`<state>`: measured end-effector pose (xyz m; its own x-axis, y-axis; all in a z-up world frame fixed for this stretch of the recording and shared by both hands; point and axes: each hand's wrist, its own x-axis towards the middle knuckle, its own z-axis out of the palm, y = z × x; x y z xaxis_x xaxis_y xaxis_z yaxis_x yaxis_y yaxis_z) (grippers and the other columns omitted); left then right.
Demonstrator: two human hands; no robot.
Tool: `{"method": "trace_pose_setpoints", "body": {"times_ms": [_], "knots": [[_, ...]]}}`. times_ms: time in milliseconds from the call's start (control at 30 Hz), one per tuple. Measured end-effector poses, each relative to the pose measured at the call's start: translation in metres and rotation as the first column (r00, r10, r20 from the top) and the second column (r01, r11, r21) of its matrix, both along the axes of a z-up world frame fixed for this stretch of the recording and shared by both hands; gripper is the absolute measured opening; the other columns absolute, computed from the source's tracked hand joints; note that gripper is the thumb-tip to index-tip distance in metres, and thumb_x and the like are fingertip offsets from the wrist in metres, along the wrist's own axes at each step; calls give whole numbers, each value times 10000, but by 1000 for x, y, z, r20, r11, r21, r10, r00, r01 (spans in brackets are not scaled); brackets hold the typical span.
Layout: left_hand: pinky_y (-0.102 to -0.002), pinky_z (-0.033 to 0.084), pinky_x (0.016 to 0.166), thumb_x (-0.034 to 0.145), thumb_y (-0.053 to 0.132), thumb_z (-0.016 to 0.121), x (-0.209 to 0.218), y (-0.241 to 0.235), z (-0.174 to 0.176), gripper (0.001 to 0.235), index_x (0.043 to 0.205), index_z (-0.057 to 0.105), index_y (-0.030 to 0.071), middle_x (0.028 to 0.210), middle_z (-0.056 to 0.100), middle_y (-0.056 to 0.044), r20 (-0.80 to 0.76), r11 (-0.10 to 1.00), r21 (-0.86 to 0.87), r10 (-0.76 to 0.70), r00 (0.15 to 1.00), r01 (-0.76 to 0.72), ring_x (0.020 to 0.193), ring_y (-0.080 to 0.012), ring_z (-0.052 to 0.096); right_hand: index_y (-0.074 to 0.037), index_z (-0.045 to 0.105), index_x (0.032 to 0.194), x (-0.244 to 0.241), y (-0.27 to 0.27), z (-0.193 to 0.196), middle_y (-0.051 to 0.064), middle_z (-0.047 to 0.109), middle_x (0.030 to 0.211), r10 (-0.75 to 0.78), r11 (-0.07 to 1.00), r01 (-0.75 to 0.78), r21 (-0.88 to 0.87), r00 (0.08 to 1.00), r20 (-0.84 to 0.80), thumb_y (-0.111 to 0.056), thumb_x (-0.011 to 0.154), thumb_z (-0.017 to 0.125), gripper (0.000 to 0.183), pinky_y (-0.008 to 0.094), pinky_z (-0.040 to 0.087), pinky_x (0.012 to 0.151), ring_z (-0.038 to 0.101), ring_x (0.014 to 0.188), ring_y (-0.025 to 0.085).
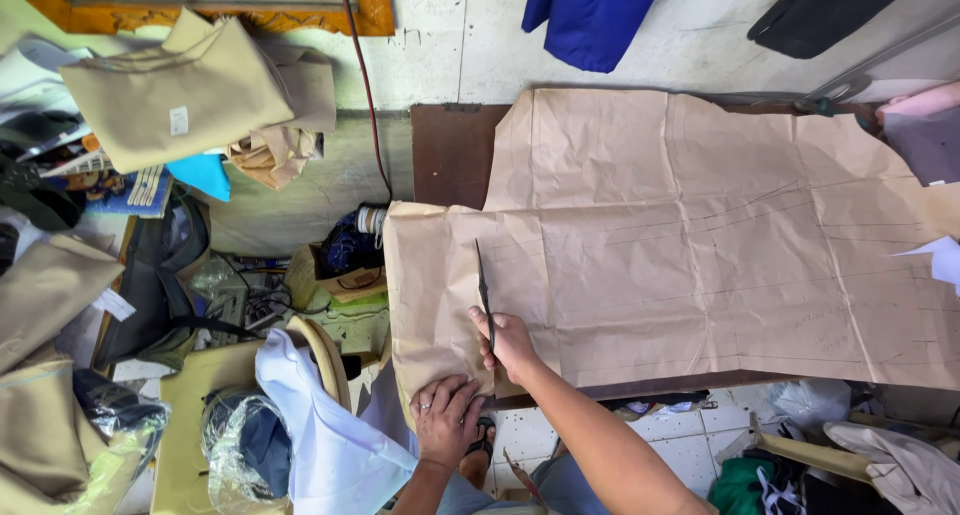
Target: Cutting out a paper garment pattern using scissors on a workbench
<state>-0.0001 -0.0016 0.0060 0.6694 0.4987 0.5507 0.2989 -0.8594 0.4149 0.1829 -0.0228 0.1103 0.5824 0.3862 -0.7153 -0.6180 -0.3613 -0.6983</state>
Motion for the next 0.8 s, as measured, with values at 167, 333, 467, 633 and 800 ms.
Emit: {"method": "trace_pose_setpoints", "body": {"times_ms": [167,333,467,633,800], "knots": [[-400,366,953,873,429,743,0,-2,-6,243,1094,762,331,1168,673,126,-18,1000,-28,13,1000,-13,1096,-174,585,-63,537,682,16,14,21,76,514,537,30,998,-28,48,999,-36,-550,882,745,566,294,318,356,448,361,178],[-405,386,952,874,445,721,0,-3,-6,233,1087,759,359,1169,675,131,-26,1000,-15,14,1000,-14,1079,-179,599,-75,517,688,21,21,15,76,511,550,25,999,-24,48,1000,-6,-507,928,732,539,296,312,364,434,371,171],[-384,376,948,872,474,703,2,-4,-10,224,1070,759,385,1157,682,160,-4,999,11,48,999,-48,1060,-160,601,-118,481,685,23,23,4,64,525,558,0,1000,1,19,1000,-10,-440,942,777,507,293,314,346,418,363,159],[-361,389,916,854,470,704,4,-8,1,212,1041,767,391,1152,684,175,6,998,-18,66,998,-66,1031,-133,614,-85,503,691,36,35,43,68,503,554,-8,998,10,61,999,-44,-516,917,749,545,303,291,357,425,373,174],[-385,392,901,859,561,655,9,-2,2,340,1079,713,308,1139,712,141,-9,988,108,110,994,-108,989,-170,620,-108,471,688,45,39,9,67,526,572,-55,988,62,141,997,-55,-371,965,787,496,297,290,355,427,394,163]]}}
